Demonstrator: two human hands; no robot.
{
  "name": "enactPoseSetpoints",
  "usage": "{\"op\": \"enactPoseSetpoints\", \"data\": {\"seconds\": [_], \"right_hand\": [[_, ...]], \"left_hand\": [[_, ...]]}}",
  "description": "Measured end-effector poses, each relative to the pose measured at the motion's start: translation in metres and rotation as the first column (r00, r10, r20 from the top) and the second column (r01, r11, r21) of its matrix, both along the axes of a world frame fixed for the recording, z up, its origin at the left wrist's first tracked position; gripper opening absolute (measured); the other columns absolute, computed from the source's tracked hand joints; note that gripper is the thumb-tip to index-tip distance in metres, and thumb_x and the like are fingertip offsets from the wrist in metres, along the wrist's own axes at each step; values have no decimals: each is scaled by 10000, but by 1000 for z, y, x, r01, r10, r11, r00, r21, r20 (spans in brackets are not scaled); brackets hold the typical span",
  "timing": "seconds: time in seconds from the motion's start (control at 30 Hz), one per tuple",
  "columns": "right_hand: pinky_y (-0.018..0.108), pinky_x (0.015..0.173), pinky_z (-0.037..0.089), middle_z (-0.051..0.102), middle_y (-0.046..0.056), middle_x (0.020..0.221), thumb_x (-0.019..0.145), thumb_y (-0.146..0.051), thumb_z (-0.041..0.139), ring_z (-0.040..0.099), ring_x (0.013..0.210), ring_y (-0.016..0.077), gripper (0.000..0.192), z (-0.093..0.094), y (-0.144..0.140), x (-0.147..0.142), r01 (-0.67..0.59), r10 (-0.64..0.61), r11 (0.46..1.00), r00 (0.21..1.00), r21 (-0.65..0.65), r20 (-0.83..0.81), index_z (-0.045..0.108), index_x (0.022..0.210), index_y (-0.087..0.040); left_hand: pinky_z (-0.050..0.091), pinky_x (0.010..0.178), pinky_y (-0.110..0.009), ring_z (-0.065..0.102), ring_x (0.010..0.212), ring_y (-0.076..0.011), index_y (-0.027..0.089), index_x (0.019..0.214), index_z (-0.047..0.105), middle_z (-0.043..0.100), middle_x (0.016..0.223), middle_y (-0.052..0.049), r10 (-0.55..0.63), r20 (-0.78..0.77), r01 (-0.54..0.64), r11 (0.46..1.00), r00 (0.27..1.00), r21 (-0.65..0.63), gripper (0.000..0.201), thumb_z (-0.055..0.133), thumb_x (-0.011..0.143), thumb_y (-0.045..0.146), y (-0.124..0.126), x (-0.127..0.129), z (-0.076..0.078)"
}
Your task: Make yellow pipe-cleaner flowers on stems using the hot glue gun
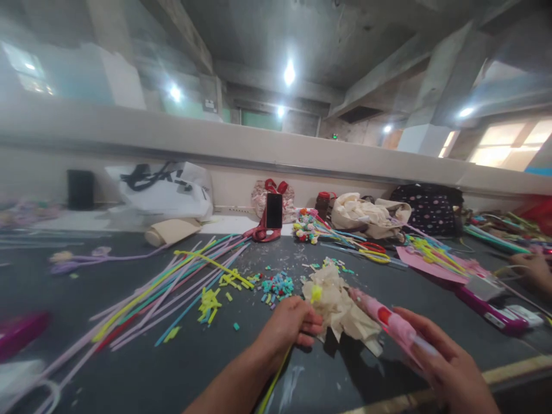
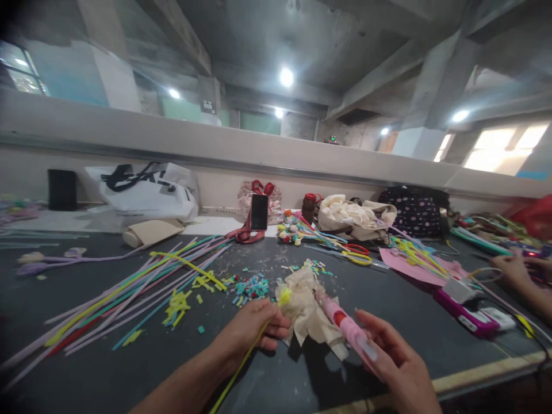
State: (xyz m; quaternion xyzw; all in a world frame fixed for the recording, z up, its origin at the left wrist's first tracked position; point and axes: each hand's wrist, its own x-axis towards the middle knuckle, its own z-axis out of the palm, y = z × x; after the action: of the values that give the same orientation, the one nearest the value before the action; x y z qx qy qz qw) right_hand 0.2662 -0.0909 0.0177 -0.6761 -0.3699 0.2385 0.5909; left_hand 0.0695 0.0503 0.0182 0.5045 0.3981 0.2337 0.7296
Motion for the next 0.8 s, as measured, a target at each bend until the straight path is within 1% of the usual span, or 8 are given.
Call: {"op": "enactPoseSetpoints", "data": {"seconds": [0.13, 0.23, 0.33, 0.43, 0.53, 0.63, 0.7, 0.8], "right_hand": [[204, 417, 475, 674, 17, 644, 542, -379, 736, 574, 490, 155, 454, -6, 7, -1, 32, -24, 999, 971, 29, -238, 640, 938, -177], [173, 387, 440, 584, -29, 482, 566, -387, 728, 489, 405, 105, 325, -8, 13, -3, 25, 13, 995, 925, 95, -380, 645, 801, -178], [157, 403, 434, 532, -28, 496, 706, -397, 617, 463, 434, 88, 227, -6, 18, -7, -2, 124, 974, 845, 228, -520, 612, 687, -172], [162, 411, 431, 510, -26, 589, 771, -374, 552, 435, 453, 72, 203, -6, 23, -13, -35, 277, 931, 718, 364, -639, 603, 810, -182], [150, 390, 401, 462, -32, 601, 782, -355, 549, 398, 447, 53, 191, -12, 29, -19, -100, 393, 900, 605, 424, -692, 589, 790, -168], [143, 388, 380, 447, -39, 589, 772, -339, 573, 379, 441, 43, 186, -17, 33, -25, -138, 443, 883, 563, 449, -697, 579, 735, -156], [148, 386, 375, 469, -34, 589, 754, -360, 591, 375, 430, 40, 211, -20, 34, -30, -166, 457, 879, 564, 448, -688, 591, 778, -150], [159, 377, 380, 541, -6, 622, 713, -385, 630, 391, 414, 40, 263, -23, 36, -35, -187, 437, 892, 584, 411, -684, 613, 809, -141]], "left_hand": [[399, 471, -177, 569, 602, -105, 150, 711, 488, 629, 752, -61, -7, -2, 7, 1000, 1000, 13, 142, 464, 687, 288, 0, 0, 0], [398, 466, -184, 571, 607, -113, 151, 717, 486, 626, 754, -65, -14, -13, 14, 1000, 1000, 21, 179, 456, 701, 326, 2, 2, -1], [398, 464, -194, 576, 625, -128, 148, 721, 491, 626, 766, -75, -24, -21, 25, 999, 999, 24, 180, 446, 710, 322, 2, 2, -1], [383, 453, -192, 578, 636, -138, 144, 705, 508, 627, 767, -76, -48, -22, 49, 998, 999, 43, 197, 441, 717, 329, 0, 2, 3], [334, 431, -168, 536, 570, -107, 137, 664, 545, 605, 683, -42, -25, -19, 28, 987, 1000, 157, 232, 458, 719, 344, -2, -1, 11], [262, 402, -150, 407, 436, -45, 129, 644, 579, 523, 559, 21, 74, 41, -82, 966, 996, 245, 258, 512, 704, 372, -1, -6, 18], [214, 377, -148, 339, 387, -24, 126, 660, 583, 497, 529, 39, 107, 104, -126, 971, 989, 204, 282, 546, 683, 404, 2, -9, 19], [141, 333, -152, 258, 323, -9, 131, 751, 576, 535, 528, 37, 77, 185, -94, 992, 980, 84, 321, 561, 666, 440, 7, -13, 18]]}}
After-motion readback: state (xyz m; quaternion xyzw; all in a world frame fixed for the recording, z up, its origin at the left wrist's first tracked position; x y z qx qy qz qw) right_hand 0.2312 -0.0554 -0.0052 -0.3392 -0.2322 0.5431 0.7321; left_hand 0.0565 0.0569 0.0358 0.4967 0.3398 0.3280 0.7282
